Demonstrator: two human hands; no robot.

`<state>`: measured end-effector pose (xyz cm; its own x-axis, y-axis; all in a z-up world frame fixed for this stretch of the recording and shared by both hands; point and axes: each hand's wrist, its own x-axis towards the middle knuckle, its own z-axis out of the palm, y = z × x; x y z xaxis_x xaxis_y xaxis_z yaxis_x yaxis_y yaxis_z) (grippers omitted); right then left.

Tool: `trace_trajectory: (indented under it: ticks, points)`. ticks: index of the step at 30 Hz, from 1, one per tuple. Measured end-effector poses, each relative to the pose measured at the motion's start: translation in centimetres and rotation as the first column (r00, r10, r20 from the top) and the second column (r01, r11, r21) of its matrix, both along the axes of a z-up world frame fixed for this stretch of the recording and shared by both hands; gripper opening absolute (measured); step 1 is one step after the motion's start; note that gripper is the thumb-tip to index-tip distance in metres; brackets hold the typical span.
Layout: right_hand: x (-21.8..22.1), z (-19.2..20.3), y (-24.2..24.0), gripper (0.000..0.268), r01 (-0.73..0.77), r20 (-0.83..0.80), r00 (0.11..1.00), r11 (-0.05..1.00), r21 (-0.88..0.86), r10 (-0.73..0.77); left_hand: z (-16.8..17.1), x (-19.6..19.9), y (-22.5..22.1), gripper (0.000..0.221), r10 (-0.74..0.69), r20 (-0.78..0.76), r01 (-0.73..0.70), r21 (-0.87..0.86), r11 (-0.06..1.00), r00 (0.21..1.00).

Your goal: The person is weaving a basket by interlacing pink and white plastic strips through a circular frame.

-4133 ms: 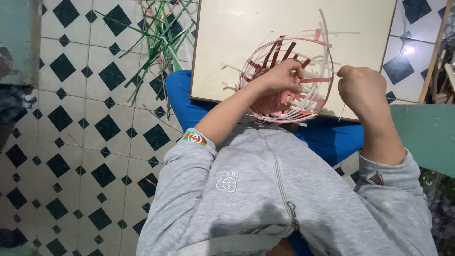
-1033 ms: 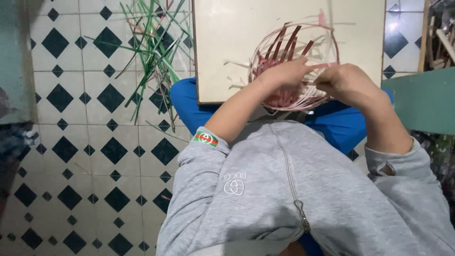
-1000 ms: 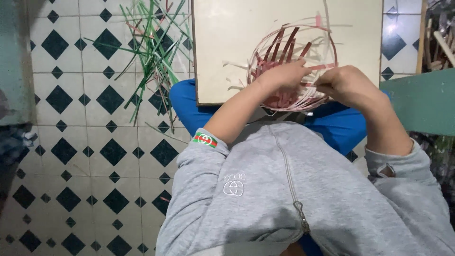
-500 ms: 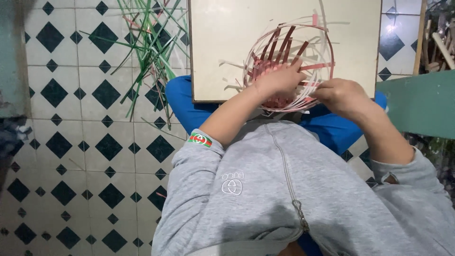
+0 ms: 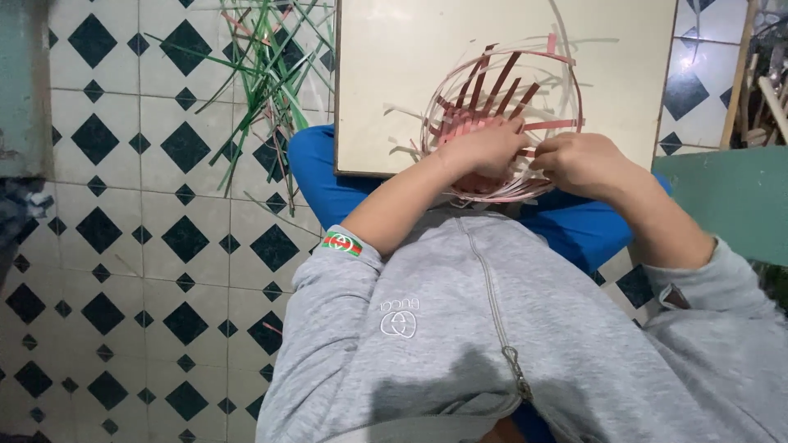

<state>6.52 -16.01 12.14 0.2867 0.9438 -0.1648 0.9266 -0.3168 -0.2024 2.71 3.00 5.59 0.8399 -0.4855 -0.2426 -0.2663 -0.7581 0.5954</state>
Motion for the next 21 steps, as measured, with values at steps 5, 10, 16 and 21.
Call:
trace_trajectory:
  ticks: [5,10,16,21]
  points:
    - [0.4,1.7,-3.9,0.014,0.43,-0.238,0.901,0.826,0.364,-0.364,-4.5,1.2,-0.6,0.051,0.006,0.044,-0.001,-0.112,0.994,0.999]
    - [1.5,-4.9,-9.2,0.016,0.78,-0.513,0.624,0.421,0.464,-0.59,-2.9,1.1,-0.8,0.047,0.022,0.049,-0.015,-0.142,0.99,0.999]
    - [1.7,-9.0,-8.0,0.006,0.916,-0.818,0.34,0.362,0.175,-0.463,-3.0,1.3,-3.0,0.037,0.163,0.051,-0.163,-0.007,0.987,0.985]
    - [2.7,-13.6,-6.6,0.015,0.973,-0.953,0.051,0.23,-0.02,-0.297,-1.3,0.7,-4.5,0.023,0.202,0.045,-0.202,-0.004,0.979,0.978]
